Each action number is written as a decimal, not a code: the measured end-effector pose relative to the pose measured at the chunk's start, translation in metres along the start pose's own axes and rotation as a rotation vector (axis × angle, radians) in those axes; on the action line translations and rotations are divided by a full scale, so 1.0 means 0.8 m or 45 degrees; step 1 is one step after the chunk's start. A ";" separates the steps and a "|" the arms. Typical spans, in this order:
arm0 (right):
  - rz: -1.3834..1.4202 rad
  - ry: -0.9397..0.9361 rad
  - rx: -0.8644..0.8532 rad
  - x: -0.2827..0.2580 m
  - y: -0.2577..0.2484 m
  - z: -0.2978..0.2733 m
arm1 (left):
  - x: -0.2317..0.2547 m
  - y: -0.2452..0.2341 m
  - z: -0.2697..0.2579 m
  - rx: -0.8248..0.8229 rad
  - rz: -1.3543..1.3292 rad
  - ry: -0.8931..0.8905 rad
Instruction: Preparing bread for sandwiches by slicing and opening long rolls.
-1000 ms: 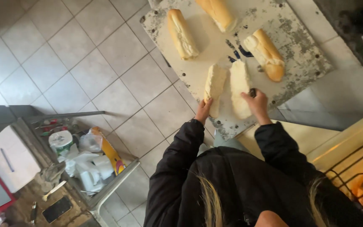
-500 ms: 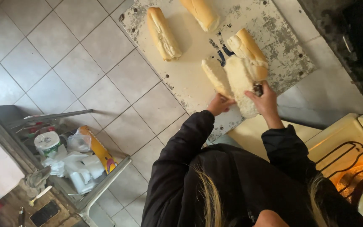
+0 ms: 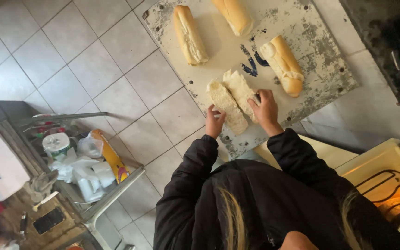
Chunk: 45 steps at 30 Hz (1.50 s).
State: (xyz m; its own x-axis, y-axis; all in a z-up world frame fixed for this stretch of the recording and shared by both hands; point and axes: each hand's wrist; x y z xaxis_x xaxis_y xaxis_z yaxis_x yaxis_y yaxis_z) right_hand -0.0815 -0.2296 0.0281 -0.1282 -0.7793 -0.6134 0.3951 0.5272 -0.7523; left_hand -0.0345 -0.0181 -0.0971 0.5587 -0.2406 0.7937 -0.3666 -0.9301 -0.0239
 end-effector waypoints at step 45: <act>0.459 -0.013 -0.299 0.036 -0.028 0.097 | 0.272 -0.046 0.192 0.742 0.727 0.490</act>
State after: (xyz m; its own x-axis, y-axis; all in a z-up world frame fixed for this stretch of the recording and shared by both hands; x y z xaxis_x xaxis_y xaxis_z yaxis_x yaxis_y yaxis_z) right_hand -0.0237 -0.2897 0.0461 -0.0108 -0.5340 -0.8454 0.1949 0.8281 -0.5255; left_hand 0.2148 -0.0790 -0.0168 0.0810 -0.6969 0.7126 -0.0180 -0.7158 -0.6980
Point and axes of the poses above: each hand's wrist, its own z-axis towards the middle knuckle, its own y-axis out of the palm, x = y × z, and after that the axes turned 14 degrees about -y, right-handed
